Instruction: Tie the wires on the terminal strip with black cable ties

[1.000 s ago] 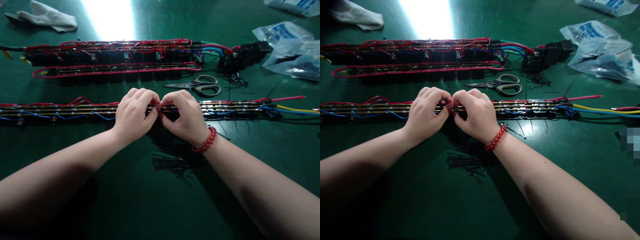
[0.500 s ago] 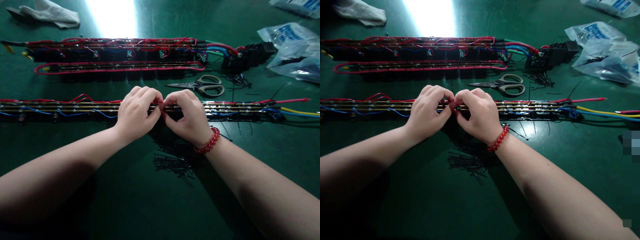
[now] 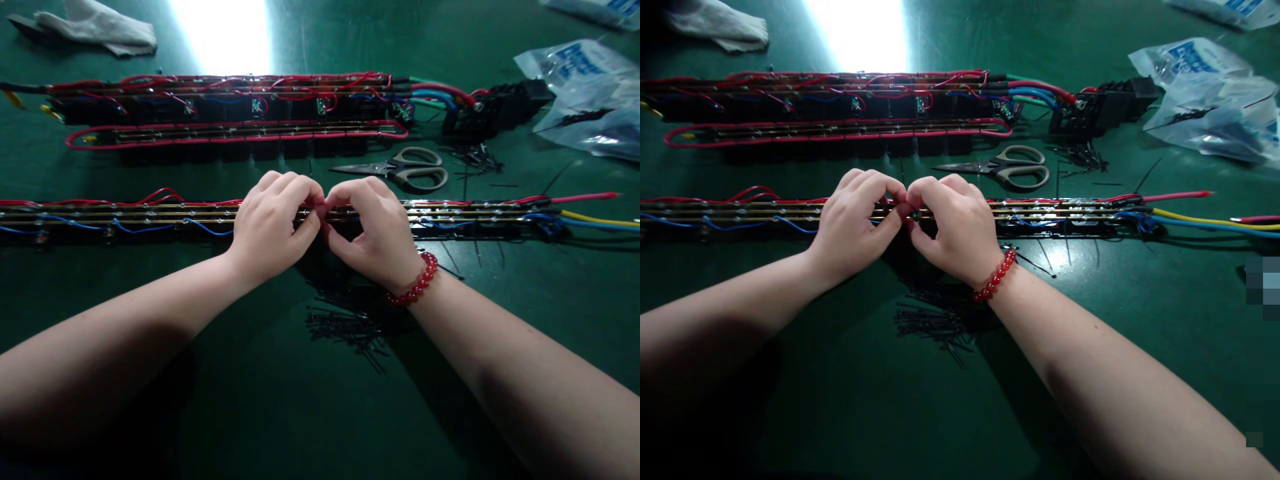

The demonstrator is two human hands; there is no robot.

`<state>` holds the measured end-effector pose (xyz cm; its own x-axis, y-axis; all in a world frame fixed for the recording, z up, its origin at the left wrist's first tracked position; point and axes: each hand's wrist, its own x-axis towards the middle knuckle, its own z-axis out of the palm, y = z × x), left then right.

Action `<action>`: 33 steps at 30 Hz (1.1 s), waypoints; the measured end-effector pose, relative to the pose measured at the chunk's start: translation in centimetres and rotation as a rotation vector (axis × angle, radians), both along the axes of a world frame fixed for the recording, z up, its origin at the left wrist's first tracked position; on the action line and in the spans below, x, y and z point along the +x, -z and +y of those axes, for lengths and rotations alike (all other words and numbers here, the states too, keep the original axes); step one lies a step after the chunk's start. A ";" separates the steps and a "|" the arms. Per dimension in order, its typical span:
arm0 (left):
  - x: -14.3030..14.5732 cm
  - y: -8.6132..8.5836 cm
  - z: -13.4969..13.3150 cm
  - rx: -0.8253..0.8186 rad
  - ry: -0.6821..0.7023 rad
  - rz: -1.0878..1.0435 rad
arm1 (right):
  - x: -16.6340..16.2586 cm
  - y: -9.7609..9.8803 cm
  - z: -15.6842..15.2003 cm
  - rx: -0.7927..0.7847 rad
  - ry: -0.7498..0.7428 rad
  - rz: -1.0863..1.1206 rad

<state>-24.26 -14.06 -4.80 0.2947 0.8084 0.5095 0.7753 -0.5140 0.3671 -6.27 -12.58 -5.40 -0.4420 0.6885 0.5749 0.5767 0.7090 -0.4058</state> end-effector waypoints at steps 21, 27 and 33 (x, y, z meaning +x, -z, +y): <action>0.0 0.0 0.0 -0.001 0.008 0.038 | -0.1 0.0 0.0 0.004 0.012 -0.025; 0.0 0.0 0.0 -0.008 0.006 0.035 | -0.2 -0.1 -0.1 0.000 0.012 -0.019; 0.0 0.0 0.0 0.004 0.004 0.045 | -0.1 -0.1 -0.1 0.004 0.011 -0.023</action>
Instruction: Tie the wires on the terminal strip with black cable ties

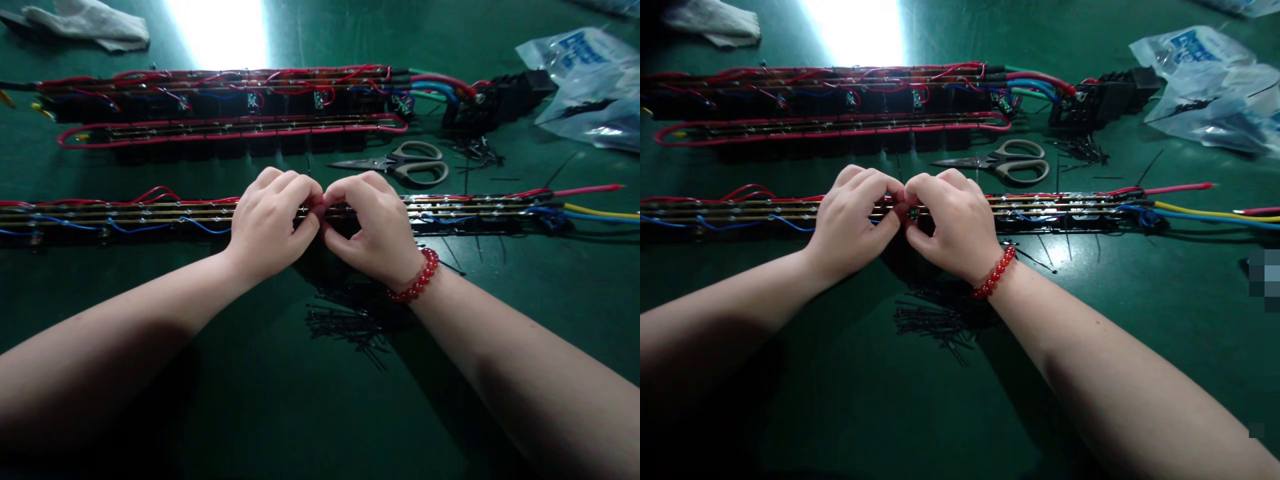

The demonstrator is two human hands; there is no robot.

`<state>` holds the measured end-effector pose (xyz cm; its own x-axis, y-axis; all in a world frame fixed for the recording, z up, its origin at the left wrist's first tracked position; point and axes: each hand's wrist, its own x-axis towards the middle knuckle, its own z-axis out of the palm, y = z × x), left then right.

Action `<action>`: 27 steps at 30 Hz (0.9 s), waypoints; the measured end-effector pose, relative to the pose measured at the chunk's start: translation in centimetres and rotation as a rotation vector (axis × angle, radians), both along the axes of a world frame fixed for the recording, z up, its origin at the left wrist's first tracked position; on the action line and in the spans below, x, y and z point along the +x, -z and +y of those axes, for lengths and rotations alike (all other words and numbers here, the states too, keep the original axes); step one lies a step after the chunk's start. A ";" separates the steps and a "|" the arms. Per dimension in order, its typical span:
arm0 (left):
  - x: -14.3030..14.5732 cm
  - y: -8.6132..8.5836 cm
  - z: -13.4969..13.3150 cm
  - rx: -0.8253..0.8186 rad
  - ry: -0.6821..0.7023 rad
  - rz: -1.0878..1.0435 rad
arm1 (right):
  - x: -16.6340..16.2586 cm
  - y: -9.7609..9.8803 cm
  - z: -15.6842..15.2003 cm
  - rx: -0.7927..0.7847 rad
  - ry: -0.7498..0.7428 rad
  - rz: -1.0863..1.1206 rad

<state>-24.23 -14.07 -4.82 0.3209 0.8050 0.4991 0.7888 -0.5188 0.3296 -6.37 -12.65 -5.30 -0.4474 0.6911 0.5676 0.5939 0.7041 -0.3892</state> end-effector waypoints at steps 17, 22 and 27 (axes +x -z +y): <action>0.1 -0.2 -0.1 -0.073 -0.011 0.012 | 0.0 -0.1 -0.1 -0.071 0.005 -0.010; 0.1 -0.2 -0.1 -0.067 -0.016 0.013 | 0.0 0.0 0.0 -0.058 0.005 -0.011; 0.1 -0.2 -0.1 -0.073 -0.023 0.009 | -0.1 0.0 -0.1 -0.068 0.019 -0.018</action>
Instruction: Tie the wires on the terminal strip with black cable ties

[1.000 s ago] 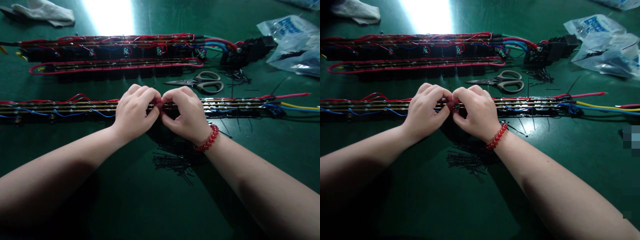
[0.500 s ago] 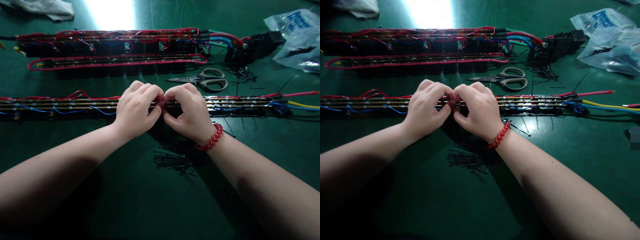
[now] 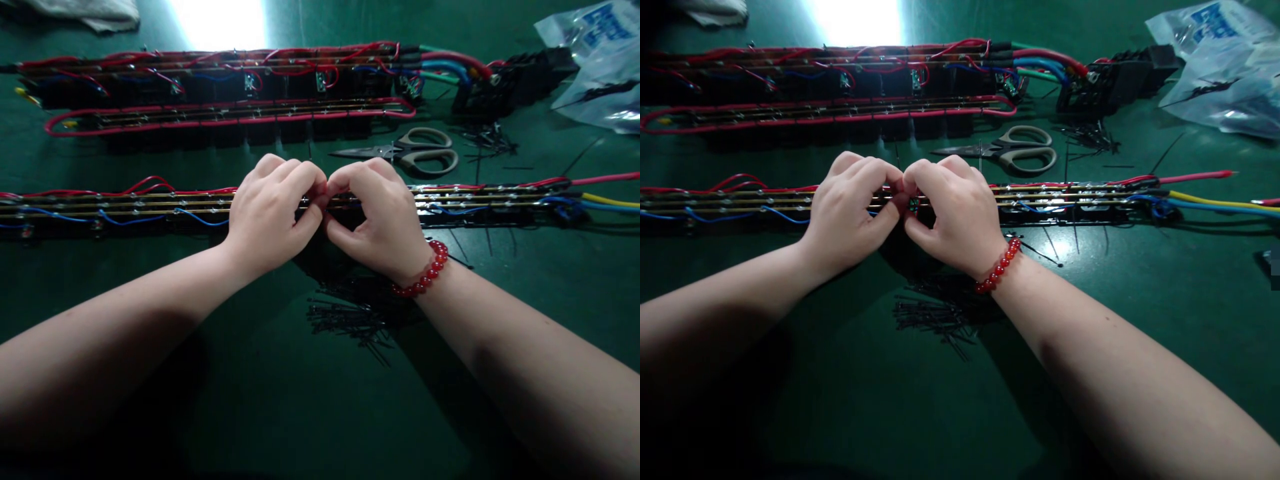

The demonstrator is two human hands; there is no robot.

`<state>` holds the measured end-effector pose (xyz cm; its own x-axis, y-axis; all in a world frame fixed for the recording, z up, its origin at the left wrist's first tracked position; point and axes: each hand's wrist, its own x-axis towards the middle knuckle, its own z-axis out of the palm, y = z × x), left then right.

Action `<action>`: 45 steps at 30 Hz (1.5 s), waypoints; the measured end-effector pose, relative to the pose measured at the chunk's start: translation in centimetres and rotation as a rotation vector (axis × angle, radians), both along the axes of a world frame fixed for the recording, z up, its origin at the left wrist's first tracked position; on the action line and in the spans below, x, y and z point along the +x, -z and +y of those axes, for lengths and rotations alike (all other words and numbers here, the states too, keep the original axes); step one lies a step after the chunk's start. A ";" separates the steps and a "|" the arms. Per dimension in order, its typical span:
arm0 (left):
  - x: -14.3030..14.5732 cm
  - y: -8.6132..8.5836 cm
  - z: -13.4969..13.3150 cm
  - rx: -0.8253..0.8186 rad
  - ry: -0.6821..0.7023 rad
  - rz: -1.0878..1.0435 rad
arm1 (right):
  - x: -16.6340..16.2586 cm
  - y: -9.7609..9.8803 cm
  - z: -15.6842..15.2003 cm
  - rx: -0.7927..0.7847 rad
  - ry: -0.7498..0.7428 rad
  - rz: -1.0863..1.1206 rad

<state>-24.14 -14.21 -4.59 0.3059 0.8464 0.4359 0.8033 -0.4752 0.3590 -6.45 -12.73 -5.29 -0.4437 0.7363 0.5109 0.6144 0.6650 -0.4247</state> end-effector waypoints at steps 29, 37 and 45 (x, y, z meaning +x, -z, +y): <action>0.0 -0.1 0.0 -0.007 0.007 0.004 | 0.0 -0.1 -0.1 -0.021 -0.007 -0.014; 0.0 -0.1 0.0 -0.021 0.006 -0.008 | -0.1 -0.2 -0.1 -0.022 0.003 -0.018; 0.0 0.0 0.0 -0.018 0.007 0.002 | -0.1 -0.2 -0.1 -0.009 0.007 -0.020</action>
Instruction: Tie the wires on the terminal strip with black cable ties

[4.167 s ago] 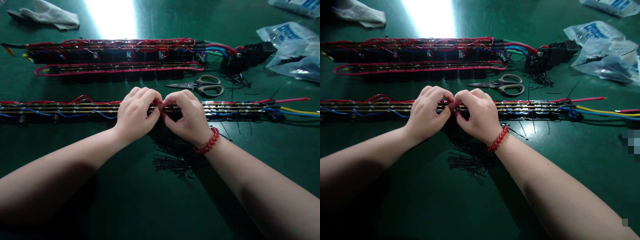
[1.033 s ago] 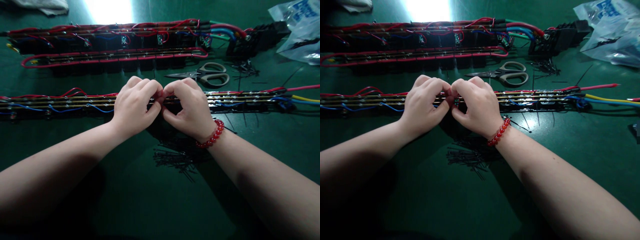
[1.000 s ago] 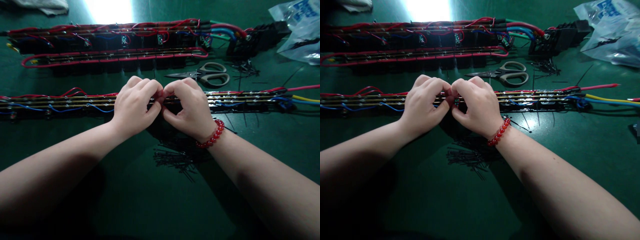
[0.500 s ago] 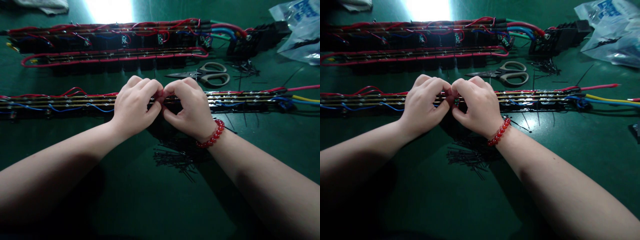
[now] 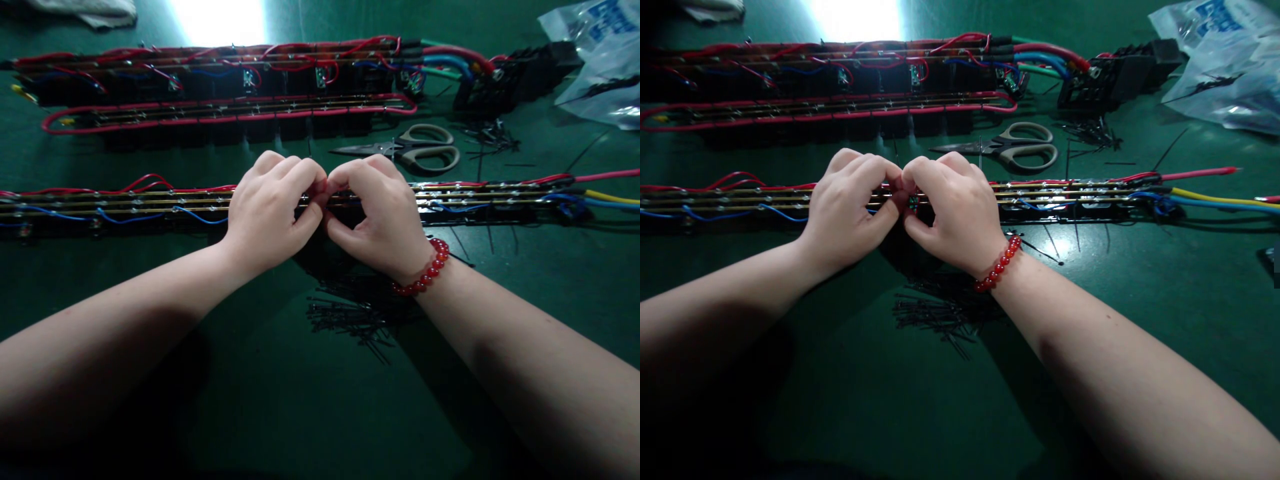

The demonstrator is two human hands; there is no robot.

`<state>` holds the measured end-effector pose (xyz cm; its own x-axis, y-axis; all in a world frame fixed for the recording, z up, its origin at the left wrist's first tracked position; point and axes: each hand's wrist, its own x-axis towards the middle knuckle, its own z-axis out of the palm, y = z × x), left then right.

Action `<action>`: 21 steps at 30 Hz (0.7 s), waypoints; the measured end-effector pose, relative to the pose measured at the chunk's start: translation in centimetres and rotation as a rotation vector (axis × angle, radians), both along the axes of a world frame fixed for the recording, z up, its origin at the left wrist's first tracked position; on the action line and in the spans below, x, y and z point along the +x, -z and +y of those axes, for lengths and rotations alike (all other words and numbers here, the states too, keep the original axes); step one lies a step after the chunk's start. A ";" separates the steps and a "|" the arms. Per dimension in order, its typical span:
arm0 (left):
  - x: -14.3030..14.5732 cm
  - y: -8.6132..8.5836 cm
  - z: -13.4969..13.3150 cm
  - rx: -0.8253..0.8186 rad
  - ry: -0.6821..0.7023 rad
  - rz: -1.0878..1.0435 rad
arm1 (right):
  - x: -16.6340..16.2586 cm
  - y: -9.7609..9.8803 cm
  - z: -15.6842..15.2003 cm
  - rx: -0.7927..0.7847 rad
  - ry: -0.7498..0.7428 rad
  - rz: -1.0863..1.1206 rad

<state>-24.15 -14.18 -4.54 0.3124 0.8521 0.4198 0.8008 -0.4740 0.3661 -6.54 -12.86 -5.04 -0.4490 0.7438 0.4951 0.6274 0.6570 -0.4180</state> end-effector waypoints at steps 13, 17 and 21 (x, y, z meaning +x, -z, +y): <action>0.0 0.1 -0.1 0.038 0.010 0.022 | 0.1 0.5 0.3 0.049 -0.036 0.042; -0.1 0.2 0.0 0.043 0.018 0.022 | 0.1 0.3 0.2 0.028 -0.038 0.067; -0.1 0.3 0.1 0.044 0.024 0.020 | 0.0 0.2 0.2 0.000 -0.032 0.095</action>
